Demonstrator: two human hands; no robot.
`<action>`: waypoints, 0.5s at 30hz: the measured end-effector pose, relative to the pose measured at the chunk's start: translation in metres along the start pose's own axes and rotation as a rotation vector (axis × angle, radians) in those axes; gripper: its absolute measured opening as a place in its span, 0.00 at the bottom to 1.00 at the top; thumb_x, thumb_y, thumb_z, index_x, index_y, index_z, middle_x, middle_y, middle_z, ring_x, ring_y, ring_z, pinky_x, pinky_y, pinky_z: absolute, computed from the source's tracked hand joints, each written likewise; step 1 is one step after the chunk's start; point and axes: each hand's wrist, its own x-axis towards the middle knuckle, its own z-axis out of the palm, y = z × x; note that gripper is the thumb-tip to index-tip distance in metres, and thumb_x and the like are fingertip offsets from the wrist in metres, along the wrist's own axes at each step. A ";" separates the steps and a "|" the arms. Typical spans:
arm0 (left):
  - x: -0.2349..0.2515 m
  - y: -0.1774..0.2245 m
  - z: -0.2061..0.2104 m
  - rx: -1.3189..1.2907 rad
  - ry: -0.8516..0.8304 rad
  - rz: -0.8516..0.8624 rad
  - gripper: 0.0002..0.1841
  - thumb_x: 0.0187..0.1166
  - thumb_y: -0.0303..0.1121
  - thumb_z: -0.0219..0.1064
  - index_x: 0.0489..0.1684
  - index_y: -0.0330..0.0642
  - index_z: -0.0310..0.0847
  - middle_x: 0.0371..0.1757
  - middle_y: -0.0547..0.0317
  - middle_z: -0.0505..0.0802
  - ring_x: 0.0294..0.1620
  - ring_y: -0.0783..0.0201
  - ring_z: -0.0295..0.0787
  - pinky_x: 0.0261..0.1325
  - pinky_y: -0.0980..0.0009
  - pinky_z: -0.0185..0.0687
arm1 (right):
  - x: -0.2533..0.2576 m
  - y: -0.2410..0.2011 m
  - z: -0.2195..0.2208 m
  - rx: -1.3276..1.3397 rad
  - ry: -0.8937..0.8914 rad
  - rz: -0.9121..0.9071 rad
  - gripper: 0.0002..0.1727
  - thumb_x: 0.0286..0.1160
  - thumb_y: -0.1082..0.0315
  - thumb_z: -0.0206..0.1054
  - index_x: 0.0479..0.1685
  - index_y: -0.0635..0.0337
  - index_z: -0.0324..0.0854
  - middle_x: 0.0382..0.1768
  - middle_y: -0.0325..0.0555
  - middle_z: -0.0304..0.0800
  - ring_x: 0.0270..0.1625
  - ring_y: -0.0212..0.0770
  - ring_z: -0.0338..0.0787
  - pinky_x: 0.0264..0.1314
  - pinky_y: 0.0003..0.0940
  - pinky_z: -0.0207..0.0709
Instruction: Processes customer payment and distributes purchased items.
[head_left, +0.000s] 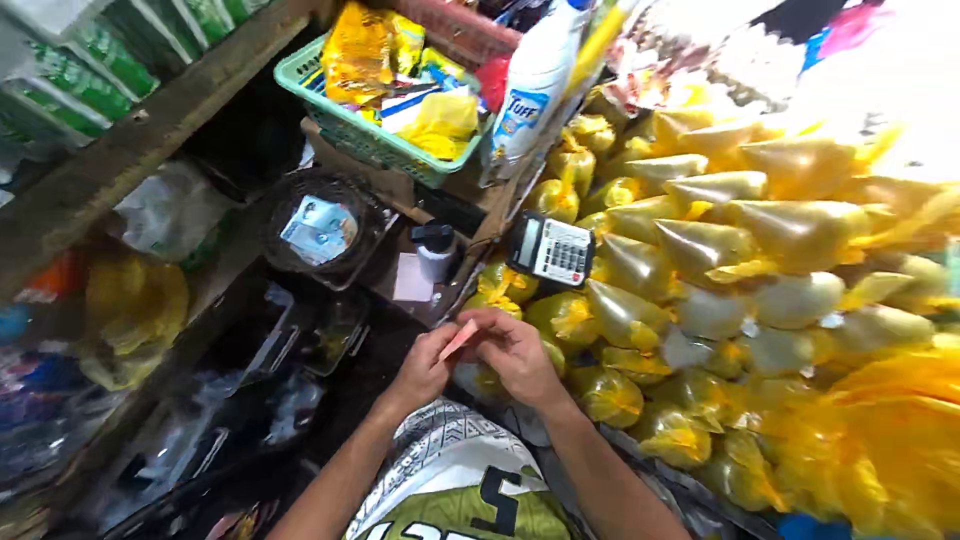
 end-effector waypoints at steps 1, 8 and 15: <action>0.010 0.001 0.003 -0.040 -0.041 0.019 0.12 0.88 0.29 0.57 0.56 0.34 0.85 0.47 0.56 0.95 0.49 0.64 0.93 0.58 0.61 0.92 | 0.004 -0.005 -0.014 -0.066 -0.017 -0.029 0.09 0.79 0.73 0.68 0.51 0.65 0.89 0.56 0.49 0.93 0.60 0.44 0.92 0.68 0.44 0.88; 0.073 -0.027 -0.008 0.162 -0.223 -0.016 0.15 0.89 0.46 0.61 0.53 0.46 0.86 0.43 0.64 0.95 0.43 0.67 0.94 0.50 0.62 0.93 | 0.094 -0.144 -0.212 -0.708 0.528 0.123 0.12 0.78 0.59 0.73 0.53 0.51 0.92 0.49 0.38 0.96 0.51 0.34 0.94 0.60 0.43 0.90; 0.078 -0.113 -0.001 0.628 -0.005 0.112 0.20 0.84 0.55 0.57 0.39 0.54 0.90 0.28 0.68 0.91 0.30 0.69 0.89 0.35 0.58 0.88 | 0.163 -0.240 -0.460 -0.564 1.400 0.083 0.25 0.61 0.60 0.80 0.60 0.61 0.87 0.58 0.57 0.90 0.60 0.52 0.89 0.61 0.55 0.85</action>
